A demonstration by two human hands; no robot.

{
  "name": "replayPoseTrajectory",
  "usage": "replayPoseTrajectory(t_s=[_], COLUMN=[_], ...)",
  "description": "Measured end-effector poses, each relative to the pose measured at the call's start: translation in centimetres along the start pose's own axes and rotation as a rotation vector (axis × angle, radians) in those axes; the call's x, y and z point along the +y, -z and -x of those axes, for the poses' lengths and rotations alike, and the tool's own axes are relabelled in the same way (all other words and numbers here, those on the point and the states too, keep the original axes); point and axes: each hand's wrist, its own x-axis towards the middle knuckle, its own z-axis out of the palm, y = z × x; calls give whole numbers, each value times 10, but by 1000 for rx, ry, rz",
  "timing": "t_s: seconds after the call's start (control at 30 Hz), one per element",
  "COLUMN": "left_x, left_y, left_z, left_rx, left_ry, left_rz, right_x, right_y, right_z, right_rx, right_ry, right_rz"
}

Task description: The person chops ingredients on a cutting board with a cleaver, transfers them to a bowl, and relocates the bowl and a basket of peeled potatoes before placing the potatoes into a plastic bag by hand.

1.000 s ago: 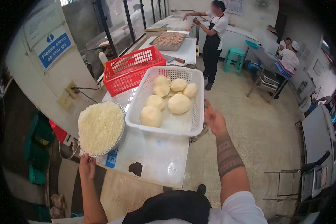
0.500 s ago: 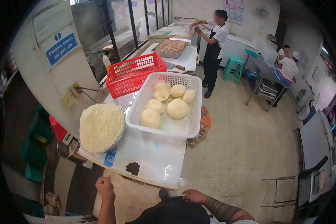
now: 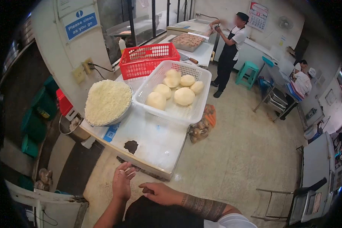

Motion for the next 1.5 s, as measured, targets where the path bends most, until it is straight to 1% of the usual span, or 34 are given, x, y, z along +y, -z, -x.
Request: replayPoseTrajectory(t_s=[0.07,0.17,0.23,0.3,0.4,0.47,0.53,0.67,0.7,0.83,0.93,1.03,1.13,1.17,1.27,1.33,1.37,1.4,1.47,1.5], left_x=[8,12,18,24,45,70,102,153,160,191,209,226,238,244,269,301,312,329,363,378], left_y=[22,67,98,135,195,242,295,408,435,516,556,591,635,653,714,765,798,830,891,922], left_z=[3,12,20,25,31,38,43,57,60,67,57,32,-5,-20,-79,-123,-144,-164,-200,-212], left_rx=[104,248,319,344,392,430,453,559,585,673,705,680,619,633,687,733,744,683,568,583], left_ry=[31,65,58,52,34,8,-43,-56,-63,-63,-68,-95,-149,-183,-259,-301,-277,-311,-369,-434], left_rz=[39,131,170,209,219,211,213,161,154,115,62,0,75,140,363,554,612,650,731,706], right_x=[1,-9,-8,-4,-8,-16,-47,-82,-95,-102,-109,-110,-118,-123,-137,-155,-165,-176,-172,-183], right_y=[-16,-36,-51,-71,-105,-139,-174,-242,-254,-291,-312,-330,-352,-362,-410,-455,-479,-503,-553,-564], right_z=[-8,-21,-36,-62,-120,-170,-220,-311,-331,-406,-455,-509,-577,-603,-702,-775,-809,-843,-909,-944], right_rx=[-59,-153,-178,-197,-246,-250,-284,-358,-344,-264,-251,-340,-439,-471,-467,-617,-681,-746,-670,-701], right_ry=[1,-59,-78,-83,-76,5,0,27,73,68,0,-25,-43,-47,440,619,696,775,901,899], right_rz=[60,134,91,68,41,66,73,102,156,126,88,52,43,38,273,172,198,225,291,290])
